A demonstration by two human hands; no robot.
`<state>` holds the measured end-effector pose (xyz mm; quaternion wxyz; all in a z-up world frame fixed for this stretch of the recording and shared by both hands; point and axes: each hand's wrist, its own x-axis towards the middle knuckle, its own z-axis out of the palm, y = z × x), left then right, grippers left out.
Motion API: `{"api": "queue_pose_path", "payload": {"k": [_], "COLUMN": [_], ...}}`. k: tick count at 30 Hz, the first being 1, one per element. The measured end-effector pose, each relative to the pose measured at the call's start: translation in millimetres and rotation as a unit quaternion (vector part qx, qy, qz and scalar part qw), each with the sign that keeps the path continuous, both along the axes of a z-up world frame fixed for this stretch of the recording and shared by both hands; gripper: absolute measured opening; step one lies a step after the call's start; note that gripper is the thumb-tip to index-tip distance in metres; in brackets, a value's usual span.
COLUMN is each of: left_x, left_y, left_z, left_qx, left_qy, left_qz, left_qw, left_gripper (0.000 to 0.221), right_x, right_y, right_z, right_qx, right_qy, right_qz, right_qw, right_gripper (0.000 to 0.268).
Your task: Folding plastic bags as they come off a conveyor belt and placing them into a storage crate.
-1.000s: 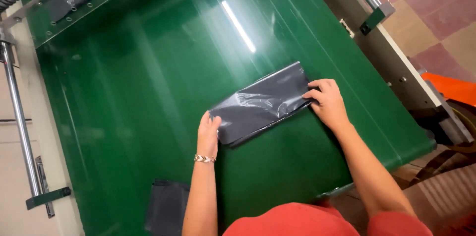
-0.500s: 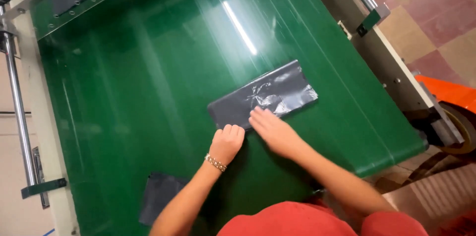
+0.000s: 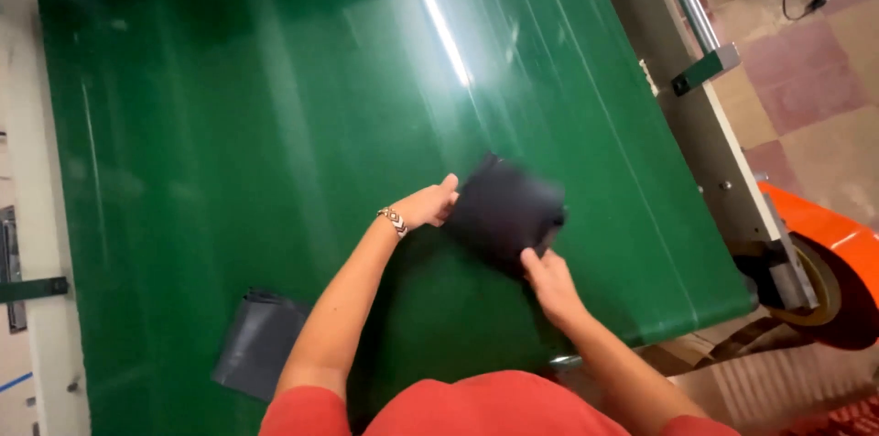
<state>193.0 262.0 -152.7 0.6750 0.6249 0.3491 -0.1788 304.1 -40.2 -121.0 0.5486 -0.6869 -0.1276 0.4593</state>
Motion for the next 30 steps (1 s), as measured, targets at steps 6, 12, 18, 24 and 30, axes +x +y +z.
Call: {"api": "queue_pose_path", "payload": {"k": [6,12,18,24,30], "left_x": [1.5,24.3,28.0,-114.9,-327.6], "left_y": [-53.7,-91.2,-111.7,-155.6,-96.7], "left_z": [90.7,83.6,97.5,151.0,174.4], "left_qx": [0.482,0.649,0.652,0.776,0.805], "left_qy": [-0.025,0.013,-0.106,-0.284,-0.084], "left_qz": [-0.069,0.067,0.067,0.171,0.164], "left_qw": [0.873,0.758,0.748,0.537,0.564], "left_gripper": [0.041,0.045,0.026,0.036,0.038], "right_x": [47.0,34.8,-2.7,-74.7,-235.1], "right_y": [15.9,34.6,31.3,32.2,72.6], "right_z": [-60.0,0.0,48.4,77.5,86.0], "right_qx": [0.022,-0.030,0.031,0.223,0.145], "right_qy": [0.284,0.200,0.017,-0.134,-0.136], "right_qz": [-0.095,-0.086,-0.122,-0.032,0.105], "right_qw": [0.954,0.976,0.992,0.965,0.974], "right_gripper": [0.015,0.017,0.020,0.059,0.029]}}
